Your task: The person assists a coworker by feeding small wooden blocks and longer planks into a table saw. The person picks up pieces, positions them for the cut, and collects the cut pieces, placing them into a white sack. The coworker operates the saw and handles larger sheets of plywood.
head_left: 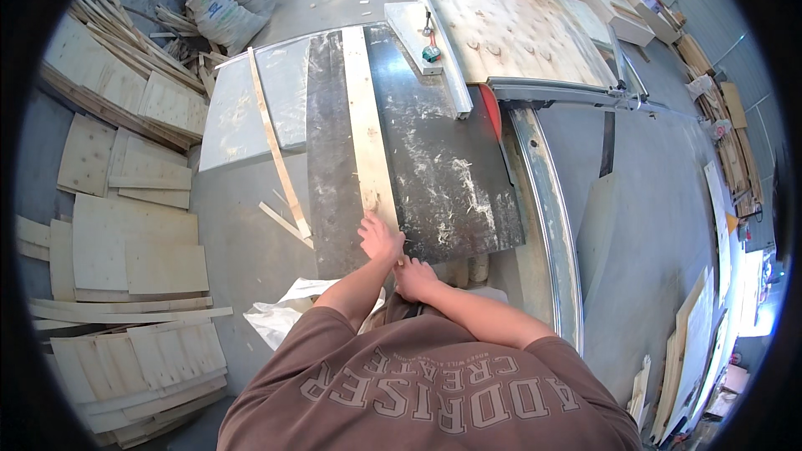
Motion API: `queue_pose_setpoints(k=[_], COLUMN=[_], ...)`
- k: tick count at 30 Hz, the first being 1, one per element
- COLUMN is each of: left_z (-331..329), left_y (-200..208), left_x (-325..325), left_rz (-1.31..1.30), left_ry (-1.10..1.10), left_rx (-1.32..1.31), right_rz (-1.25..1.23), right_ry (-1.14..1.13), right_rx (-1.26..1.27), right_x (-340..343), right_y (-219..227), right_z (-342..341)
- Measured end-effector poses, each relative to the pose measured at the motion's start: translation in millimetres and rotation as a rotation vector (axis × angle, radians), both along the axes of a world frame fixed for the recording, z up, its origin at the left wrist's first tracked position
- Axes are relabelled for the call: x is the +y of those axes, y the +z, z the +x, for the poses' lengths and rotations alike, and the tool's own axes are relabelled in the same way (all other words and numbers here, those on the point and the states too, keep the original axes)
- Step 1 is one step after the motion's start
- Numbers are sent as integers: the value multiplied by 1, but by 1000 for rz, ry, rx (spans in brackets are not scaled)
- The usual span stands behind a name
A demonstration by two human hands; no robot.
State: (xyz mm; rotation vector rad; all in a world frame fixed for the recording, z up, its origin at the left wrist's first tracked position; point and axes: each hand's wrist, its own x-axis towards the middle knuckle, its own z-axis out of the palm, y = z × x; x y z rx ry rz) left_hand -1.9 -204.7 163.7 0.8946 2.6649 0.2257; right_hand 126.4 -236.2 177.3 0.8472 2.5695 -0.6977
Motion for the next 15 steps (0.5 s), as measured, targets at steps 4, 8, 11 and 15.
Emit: queue_pose_setpoints(k=[4,8,11,15], left_z=[-1,0,3,13], left_y=[-1,0,3,-1], left_x=[-3,-5,-10,-22], left_rz=[-3,2,41,81], left_ry=[-11,-22,-20,37], left_rx=[-1,-19,-27,-32], right_rz=[-1,5,-27,-3], right_ry=[20,56,69,58], right_rx=[-20,-39,-57,-24], right_x=[0,-1,-1,1], right_y=[2,-1,4,9], right_z=[0,-1,1,5])
